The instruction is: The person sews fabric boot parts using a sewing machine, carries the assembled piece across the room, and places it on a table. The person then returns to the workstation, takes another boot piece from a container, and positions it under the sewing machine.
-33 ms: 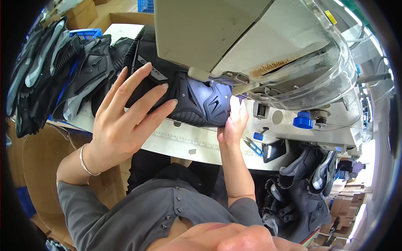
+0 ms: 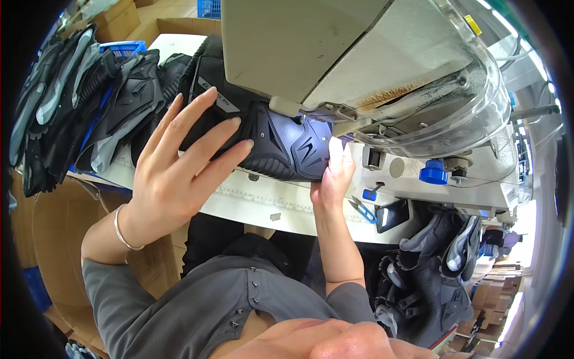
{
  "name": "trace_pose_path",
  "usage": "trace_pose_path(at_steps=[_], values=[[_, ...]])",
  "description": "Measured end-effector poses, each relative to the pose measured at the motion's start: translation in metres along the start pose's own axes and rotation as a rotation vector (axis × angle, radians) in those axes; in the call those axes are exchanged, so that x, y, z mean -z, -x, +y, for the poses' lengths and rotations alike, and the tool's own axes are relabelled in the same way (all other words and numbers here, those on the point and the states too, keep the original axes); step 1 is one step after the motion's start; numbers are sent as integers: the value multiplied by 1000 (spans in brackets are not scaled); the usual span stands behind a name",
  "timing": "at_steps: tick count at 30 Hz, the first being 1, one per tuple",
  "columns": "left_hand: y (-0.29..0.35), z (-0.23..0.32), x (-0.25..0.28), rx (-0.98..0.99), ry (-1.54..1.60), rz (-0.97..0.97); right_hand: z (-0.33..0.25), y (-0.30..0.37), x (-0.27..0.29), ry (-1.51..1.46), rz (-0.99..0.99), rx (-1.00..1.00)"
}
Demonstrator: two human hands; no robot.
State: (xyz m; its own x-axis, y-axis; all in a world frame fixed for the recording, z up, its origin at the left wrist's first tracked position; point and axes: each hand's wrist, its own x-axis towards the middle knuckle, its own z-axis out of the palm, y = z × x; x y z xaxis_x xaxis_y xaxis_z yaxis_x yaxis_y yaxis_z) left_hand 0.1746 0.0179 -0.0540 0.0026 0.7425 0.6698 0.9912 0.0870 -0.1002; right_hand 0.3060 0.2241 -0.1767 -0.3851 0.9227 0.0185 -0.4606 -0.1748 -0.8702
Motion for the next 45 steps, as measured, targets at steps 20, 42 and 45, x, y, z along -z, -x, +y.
trace_pose_path(at_steps=[20, 42, 45], values=[[0, -48, -25, -12, -16, 36, 11, 31, -1, -70, -162, 8], [-9, -55, -30, 14, 65, 62, 22, 49, -22, -129, -47, 77], [-8, -54, -32, 7, 76, 67, 23, 49, -18, -101, -72, 108]])
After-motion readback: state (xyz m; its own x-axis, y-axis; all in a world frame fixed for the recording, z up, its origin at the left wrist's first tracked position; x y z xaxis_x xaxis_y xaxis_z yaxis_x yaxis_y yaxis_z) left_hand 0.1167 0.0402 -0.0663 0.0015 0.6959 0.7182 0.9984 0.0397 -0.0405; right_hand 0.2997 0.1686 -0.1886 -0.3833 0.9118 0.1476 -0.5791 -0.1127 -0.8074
